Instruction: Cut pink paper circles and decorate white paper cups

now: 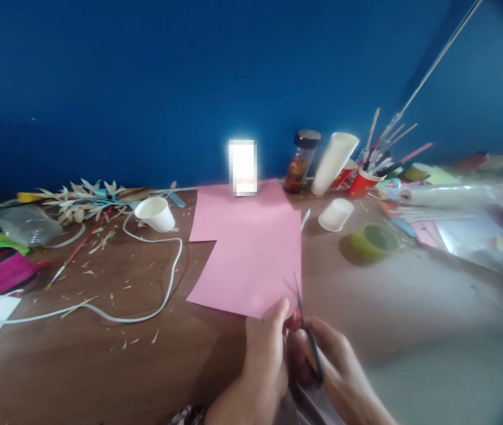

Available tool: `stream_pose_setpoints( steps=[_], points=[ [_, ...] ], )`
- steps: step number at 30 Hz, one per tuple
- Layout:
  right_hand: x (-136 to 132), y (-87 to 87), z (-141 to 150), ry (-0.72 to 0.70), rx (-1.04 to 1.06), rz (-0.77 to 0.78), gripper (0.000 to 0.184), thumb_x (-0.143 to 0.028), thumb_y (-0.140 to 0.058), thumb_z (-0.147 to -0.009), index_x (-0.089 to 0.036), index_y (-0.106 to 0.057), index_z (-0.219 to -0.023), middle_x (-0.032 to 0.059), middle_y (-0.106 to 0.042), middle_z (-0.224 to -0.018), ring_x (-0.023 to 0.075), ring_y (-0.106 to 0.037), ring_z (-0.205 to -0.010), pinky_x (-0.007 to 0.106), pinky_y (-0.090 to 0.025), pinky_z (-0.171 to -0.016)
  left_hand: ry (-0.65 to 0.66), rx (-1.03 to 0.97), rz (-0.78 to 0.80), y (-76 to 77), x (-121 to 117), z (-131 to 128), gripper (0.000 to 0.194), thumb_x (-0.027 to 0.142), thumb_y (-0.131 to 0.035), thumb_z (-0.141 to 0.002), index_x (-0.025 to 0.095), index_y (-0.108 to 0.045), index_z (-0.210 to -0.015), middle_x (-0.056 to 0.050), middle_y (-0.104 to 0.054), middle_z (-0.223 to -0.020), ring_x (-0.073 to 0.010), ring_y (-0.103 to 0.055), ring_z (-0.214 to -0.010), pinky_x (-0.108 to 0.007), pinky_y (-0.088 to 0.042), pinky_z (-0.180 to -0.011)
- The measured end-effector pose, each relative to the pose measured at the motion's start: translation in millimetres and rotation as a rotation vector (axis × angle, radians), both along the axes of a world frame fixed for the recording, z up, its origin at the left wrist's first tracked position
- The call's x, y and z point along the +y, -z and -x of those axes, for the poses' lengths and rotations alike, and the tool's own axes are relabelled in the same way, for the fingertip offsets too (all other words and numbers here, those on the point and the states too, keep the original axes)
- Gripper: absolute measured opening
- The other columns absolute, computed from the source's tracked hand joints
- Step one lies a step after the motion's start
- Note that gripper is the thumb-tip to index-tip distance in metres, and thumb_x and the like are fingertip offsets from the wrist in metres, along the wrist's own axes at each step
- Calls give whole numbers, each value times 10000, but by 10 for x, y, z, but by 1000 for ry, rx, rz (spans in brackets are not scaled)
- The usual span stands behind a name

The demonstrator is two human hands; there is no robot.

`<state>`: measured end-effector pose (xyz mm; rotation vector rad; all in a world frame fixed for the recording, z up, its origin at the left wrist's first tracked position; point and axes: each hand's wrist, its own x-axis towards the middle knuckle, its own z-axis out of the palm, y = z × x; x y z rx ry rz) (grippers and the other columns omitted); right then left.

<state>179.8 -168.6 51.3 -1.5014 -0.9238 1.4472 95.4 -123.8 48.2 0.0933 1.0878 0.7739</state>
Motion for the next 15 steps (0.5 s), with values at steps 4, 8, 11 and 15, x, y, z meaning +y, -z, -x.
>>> stream_pose_setpoints(
  steps=[4,8,11,15],
  points=[
    [11,-45,11,2,9,-5,443,-582,-604,-788,-144,-583,-845,-31,-511,-546,93,-454,-458,210,-332,-417,-49,50,-34,-24,0,4,264,393,-640,-679,158,-529,-631,25,-487,-444,-108,-413,-262,-231,-338,-276],
    [17,-48,4,-2,35,-4,445,-579,-587,-805,-138,-579,-865,-30,-507,-572,94,-468,-483,208,-351,-436,14,41,-22,-27,-10,-1,312,445,-611,-697,157,-534,-605,33,-414,-351,-111,-394,-252,-216,-324,-276],
    [17,-32,-16,-27,54,9,446,-580,-589,-805,-143,-571,-890,-28,-513,-586,100,-481,-499,209,-366,-448,6,68,-35,-25,-12,-1,305,439,-631,-679,160,-534,-606,36,-409,-343,-113,-396,-256,-217,-334,-280],
    [18,-10,-42,-51,60,27,438,-581,-577,-814,-151,-562,-894,-25,-524,-602,102,-485,-512,208,-377,-457,48,68,-34,-18,-6,1,333,465,-610,-685,156,-538,-587,31,-390,-320,-116,-378,-247,-223,-325,-271]
  ],
)
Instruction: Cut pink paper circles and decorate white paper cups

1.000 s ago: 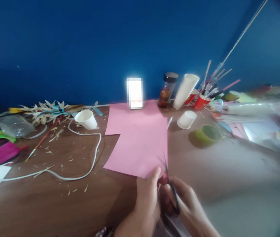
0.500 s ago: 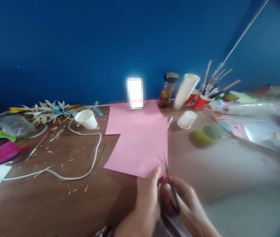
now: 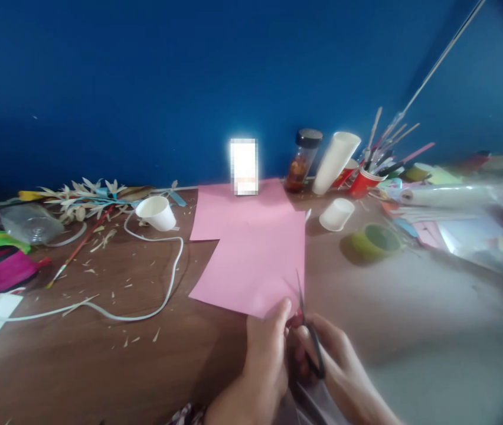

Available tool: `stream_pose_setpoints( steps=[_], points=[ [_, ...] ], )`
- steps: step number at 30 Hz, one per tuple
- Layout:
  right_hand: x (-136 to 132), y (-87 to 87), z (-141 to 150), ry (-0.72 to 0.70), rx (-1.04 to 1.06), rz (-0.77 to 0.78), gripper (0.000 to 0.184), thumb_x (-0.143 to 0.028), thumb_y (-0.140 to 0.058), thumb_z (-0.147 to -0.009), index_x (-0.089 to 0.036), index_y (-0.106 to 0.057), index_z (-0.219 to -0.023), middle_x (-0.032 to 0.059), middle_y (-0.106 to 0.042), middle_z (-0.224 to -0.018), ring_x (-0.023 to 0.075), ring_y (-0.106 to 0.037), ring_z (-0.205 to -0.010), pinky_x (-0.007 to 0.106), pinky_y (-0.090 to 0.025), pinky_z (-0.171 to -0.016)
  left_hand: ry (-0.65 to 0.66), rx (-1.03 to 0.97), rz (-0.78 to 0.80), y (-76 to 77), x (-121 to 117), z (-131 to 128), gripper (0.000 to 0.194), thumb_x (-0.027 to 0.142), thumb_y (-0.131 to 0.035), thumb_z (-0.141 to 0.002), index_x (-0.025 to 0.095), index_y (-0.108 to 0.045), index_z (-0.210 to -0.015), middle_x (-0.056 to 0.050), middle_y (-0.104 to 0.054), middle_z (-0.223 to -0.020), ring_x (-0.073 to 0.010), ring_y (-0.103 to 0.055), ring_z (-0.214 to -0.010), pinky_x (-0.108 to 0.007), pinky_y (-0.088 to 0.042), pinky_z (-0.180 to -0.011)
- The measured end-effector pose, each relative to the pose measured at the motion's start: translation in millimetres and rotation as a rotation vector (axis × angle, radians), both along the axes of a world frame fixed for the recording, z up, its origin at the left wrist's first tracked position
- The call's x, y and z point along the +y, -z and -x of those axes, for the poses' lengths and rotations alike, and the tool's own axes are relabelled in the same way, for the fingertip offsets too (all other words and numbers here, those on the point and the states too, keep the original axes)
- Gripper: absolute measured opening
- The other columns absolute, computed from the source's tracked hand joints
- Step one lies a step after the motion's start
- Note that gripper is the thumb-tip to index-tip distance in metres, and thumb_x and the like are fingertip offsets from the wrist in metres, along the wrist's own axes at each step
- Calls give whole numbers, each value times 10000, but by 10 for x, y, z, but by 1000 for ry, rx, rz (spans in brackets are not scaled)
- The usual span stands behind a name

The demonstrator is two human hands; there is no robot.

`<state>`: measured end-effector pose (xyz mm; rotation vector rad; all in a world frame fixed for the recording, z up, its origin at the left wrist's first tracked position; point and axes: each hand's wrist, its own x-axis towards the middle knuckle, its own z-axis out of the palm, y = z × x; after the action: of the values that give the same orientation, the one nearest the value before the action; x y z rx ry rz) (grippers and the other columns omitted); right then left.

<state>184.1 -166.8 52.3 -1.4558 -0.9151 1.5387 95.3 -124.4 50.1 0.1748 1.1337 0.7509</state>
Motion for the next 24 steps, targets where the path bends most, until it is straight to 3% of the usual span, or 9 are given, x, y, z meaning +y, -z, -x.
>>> stream_pose_setpoints(
  steps=[11,17,24],
  points=[
    [10,-5,-8,-9,21,-15,403,-539,-577,-835,-145,-562,-919,-26,-513,-610,100,-482,-519,206,-368,-460,-52,1,35,-8,10,-10,297,423,-633,-687,164,-525,-592,34,-399,-338,-106,-385,-256,-212,-331,-284],
    [-5,20,-13,-8,11,-13,401,-541,-583,-830,-148,-558,-909,-29,-515,-605,102,-480,-517,210,-374,-467,-7,-3,15,25,-5,-9,320,447,-604,-704,157,-539,-585,26,-384,-315,-120,-385,-255,-220,-322,-269],
    [-9,24,-12,-9,-11,-11,433,-591,-571,-812,-158,-555,-819,-28,-517,-595,103,-485,-505,212,-366,-463,-69,-18,1,8,-8,-11,285,407,-642,-685,157,-535,-600,33,-413,-353,-105,-385,-255,-213,-323,-278]
  ],
)
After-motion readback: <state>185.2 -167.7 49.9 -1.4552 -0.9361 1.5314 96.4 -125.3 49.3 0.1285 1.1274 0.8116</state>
